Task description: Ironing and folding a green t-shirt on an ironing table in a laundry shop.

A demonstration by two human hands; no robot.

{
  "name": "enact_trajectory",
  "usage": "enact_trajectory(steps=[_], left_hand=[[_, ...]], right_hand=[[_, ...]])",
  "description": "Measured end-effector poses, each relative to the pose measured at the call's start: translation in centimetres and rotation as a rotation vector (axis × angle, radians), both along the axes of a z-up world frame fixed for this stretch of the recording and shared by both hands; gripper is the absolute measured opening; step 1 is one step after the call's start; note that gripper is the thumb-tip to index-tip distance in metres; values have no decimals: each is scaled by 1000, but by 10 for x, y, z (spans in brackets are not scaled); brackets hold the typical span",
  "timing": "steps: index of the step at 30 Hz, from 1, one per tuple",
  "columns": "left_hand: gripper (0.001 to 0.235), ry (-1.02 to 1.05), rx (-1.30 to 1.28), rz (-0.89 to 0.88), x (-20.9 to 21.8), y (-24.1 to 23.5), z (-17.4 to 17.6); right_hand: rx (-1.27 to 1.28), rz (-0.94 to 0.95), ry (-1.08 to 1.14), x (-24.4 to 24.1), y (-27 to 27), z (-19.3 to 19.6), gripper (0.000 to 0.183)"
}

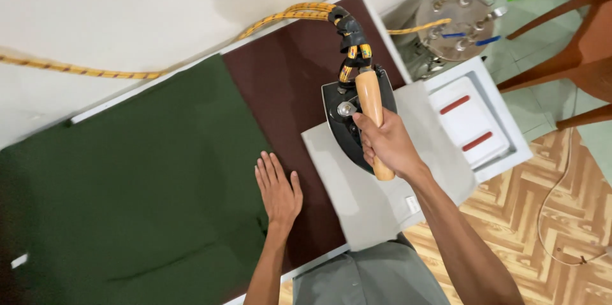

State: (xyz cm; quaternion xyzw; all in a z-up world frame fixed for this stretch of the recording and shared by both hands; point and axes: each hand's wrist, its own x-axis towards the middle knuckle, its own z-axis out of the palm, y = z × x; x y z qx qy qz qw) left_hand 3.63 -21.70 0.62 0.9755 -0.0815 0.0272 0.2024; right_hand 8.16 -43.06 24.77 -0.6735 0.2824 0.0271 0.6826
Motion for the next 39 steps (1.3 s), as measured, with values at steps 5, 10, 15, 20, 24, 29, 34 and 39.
enact_trajectory(steps=[5, 10, 15, 20, 24, 29, 34, 39], left_hand=[[69, -19, -59, -17, 5, -57, 34], [70, -50, -129, -123, 4, -123, 64], [74, -10, -173, -256, -18, -188, 71], [73, 43, -193, -401, -53, -243, 82], [68, 85, -219, -478, -68, -269, 84], [66, 90, -206, -539, -71, -285, 90], [65, 83, -182, -590, -71, -291, 88], [63, 41, -180, -570, -71, -293, 81]], right_hand=[[-2, -9, -3, -12, -60, 9, 24], [-29, 2, 29, -26, -121, 6, 24], [-74, -14, 49, -44, -181, -1, 25], [-117, -16, 77, -57, -237, -17, 25], [-172, 17, 85, -71, -278, -42, 26], [-230, 85, 150, -79, -302, -61, 27], [-216, 113, 150, -85, -312, -98, 25], [-215, 80, 172, -86, -314, -104, 23]])
